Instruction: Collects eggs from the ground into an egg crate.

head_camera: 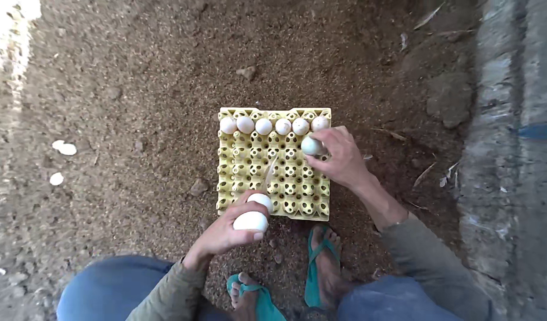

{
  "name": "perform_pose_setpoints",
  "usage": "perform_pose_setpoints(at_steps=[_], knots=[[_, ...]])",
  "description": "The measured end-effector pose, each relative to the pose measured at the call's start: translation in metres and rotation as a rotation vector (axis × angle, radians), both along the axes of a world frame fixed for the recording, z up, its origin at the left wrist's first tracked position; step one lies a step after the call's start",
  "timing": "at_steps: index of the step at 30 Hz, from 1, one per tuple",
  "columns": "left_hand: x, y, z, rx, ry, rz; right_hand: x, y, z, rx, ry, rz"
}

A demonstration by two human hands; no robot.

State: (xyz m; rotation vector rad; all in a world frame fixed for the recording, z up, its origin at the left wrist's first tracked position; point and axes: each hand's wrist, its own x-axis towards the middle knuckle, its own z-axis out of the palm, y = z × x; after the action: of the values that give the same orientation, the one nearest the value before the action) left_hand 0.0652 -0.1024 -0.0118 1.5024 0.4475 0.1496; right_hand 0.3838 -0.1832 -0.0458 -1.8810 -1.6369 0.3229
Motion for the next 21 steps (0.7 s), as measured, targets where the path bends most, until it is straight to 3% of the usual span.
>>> perform_pose_setpoints(at_steps=[4, 7, 9, 11, 13, 16, 18, 21], knots=[[0.001, -0.001, -0.002, -0.052, -0.062, -0.022, -0.014, 0.012, -0.011, -0.075, -0.140, 0.071], [-0.002, -0.004, -0.006, -0.089, -0.108, -0.040, -0.037, 0.000, 0.018, 0.075, 0.012, 0.237], [0.000, -0.005, -0.007, -0.110, -0.134, -0.071, -0.057, -0.004, 0.029, 0.148, -0.068, 0.375], [0.005, -0.006, -0.009, -0.140, -0.150, -0.115, -0.064, -0.004, 0.024, 0.177, -0.177, 0.452], [0.008, -0.006, -0.011, -0.178, -0.162, -0.133, -0.056, -0.009, 0.016, 0.183, -0.130, 0.452], [0.014, -0.001, -0.014, -0.196, -0.164, -0.067, -0.017, -0.034, 0.016, 0.114, 0.074, 0.197], [0.024, 0.005, -0.012, -0.112, -0.096, 0.030, 0.022, -0.066, 0.016, -0.010, 0.112, -0.197], [0.053, 0.023, -0.006, 0.200, 0.094, 0.086, 0.076, -0.119, 0.004, -0.369, 0.084, -0.751]])
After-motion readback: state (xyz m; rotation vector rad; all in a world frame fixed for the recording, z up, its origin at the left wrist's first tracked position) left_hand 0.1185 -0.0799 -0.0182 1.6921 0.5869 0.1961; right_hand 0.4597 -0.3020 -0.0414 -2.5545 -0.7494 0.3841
